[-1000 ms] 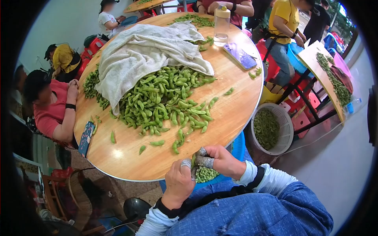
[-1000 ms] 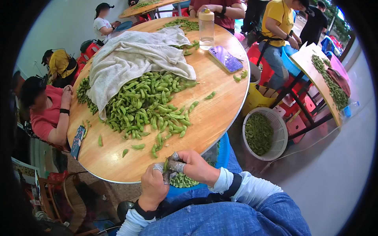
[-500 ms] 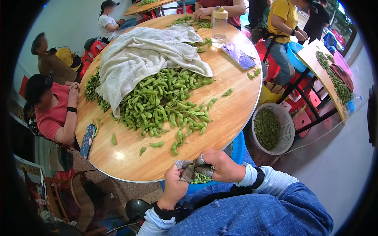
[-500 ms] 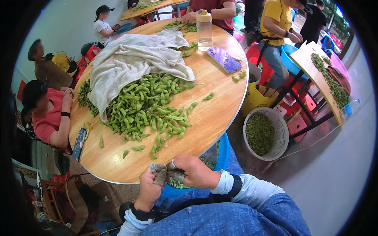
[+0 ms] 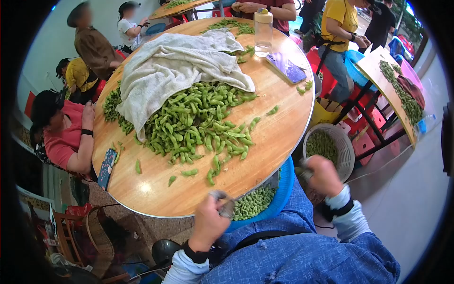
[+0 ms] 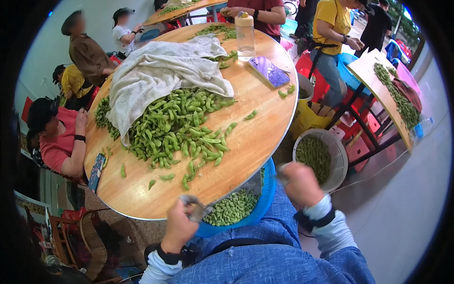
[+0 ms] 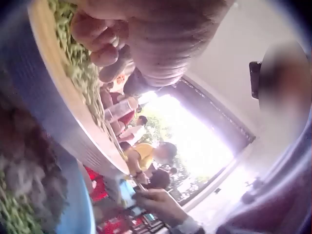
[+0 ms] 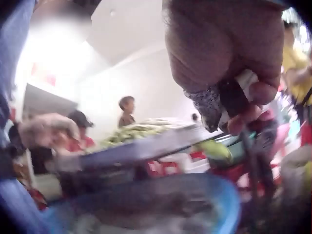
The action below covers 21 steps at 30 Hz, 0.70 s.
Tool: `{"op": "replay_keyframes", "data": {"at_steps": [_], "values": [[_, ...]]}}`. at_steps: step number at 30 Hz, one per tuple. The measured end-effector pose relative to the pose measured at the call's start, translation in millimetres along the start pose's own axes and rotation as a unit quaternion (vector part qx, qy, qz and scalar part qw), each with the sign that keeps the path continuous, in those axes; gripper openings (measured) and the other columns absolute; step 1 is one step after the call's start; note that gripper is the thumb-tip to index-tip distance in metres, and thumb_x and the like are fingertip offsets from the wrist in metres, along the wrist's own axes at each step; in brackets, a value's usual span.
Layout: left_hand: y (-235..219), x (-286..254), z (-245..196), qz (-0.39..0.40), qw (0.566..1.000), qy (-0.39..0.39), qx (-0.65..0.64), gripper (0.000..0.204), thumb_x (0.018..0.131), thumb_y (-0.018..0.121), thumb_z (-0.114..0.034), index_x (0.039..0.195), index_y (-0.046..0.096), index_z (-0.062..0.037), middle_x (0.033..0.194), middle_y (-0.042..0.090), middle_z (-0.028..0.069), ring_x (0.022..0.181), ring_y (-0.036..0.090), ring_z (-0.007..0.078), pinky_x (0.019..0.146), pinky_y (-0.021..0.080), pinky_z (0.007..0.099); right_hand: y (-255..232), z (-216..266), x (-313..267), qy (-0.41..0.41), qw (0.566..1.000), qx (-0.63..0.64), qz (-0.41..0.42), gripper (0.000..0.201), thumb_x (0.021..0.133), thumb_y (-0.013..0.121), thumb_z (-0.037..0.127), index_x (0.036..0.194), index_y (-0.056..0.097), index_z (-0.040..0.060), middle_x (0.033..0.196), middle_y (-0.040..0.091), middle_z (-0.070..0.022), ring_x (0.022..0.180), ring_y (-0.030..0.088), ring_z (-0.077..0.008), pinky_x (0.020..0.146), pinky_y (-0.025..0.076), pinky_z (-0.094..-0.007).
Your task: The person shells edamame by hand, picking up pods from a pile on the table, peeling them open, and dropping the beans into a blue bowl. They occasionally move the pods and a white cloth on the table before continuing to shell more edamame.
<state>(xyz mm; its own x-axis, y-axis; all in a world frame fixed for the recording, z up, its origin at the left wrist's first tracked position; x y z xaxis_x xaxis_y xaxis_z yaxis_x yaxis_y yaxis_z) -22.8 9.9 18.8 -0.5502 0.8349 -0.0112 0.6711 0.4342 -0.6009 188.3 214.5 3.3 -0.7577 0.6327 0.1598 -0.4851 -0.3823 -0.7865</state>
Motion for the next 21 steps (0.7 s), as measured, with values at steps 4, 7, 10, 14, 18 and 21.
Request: {"op": "replay_keyframes", "data": {"at_steps": [4,7,10,14,18,21], "values": [[-15.4,31.2,12.3,-0.097,0.974,0.007,0.205,0.028,0.072,0.066,-0.022,0.082,0.053,0.0005,0.066,0.057,0.0186,0.061,0.056,0.0359,0.055,0.044,0.0421,-33.6,-39.7,-14.7,0.108,0.987,-0.065,-0.1,0.017,0.065,0.053,-0.005,0.08,0.058,-0.0014,0.072,0.056,-0.0178,0.072,0.056,-0.0336,0.064,0.045,-0.0371],[-10.0,45.6,21.2,-0.072,0.963,0.01,0.261,0.026,0.073,0.063,-0.022,0.081,0.053,0.0005,0.065,0.056,0.0196,0.061,0.055,0.0386,0.055,0.042,0.0453,-22.8,-1.2,-5.7,0.07,0.987,0.117,-0.085,0.017,0.068,0.057,-0.002,0.086,0.059,-0.0021,0.075,0.058,-0.0156,0.071,0.058,-0.0268,0.064,0.046,-0.034],[-10.8,47.7,21.4,-0.049,0.964,0.01,0.26,0.022,0.075,0.06,-0.02,0.081,0.053,0.0007,0.065,0.056,0.019,0.06,0.056,0.0368,0.055,0.043,0.0441,12.2,35.8,10.7,0.003,0.971,0.239,0.03,0.019,0.073,0.061,0.003,0.091,0.059,-0.0015,0.078,0.06,-0.0139,0.073,0.059,-0.021,0.065,0.046,-0.0304],[-9.8,36.7,28.6,0.028,0.995,-0.053,-0.084,0.014,0.08,0.055,-0.014,0.083,0.054,-0.0004,0.064,0.057,0.0107,0.053,0.054,0.0214,0.048,0.042,0.0326,55.7,90.7,37.4,-0.039,0.919,0.373,0.119,0.019,0.079,0.06,0.008,0.095,0.058,-0.0016,0.081,0.061,-0.0117,0.073,0.056,-0.0145,0.067,0.045,-0.0278],[-10.1,14.4,22.9,0.191,0.847,-0.188,-0.458,0.008,0.084,0.051,-0.01,0.085,0.055,-0.003,0.065,0.055,0.0032,0.049,0.043,0.0045,0.042,0.033,0.0177,91.2,109.9,45.1,0.039,0.808,0.539,0.236,0.02,0.083,0.056,0.009,0.098,0.056,-0.0034,0.083,0.061,-0.005,0.077,0.053,-0.0079,0.069,0.045,-0.0243],[-11.4,11.9,19.7,0.24,0.82,-0.197,-0.481,0.007,0.083,0.053,-0.011,0.084,0.055,-0.0043,0.064,0.054,0.0037,0.047,0.04,0.0034,0.04,0.029,0.0155,92.1,112.4,41.7,0.09,0.739,0.598,0.298,0.017,0.085,0.053,0.008,0.098,0.056,-0.0033,0.086,0.06,-0.0008,0.079,0.052,-0.0064,0.071,0.044,-0.0216]]}}
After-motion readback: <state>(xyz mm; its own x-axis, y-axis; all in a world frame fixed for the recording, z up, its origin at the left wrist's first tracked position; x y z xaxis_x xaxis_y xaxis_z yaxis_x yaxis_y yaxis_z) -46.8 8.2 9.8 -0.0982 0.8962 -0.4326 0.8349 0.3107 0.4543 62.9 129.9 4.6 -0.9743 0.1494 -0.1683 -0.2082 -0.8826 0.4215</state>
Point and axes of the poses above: each hand's wrist, its own x-axis towards the middle knuckle, its own y-axis out of the palm, z = x × y, the point moved 3 cm from there along x, towards the middle knuckle
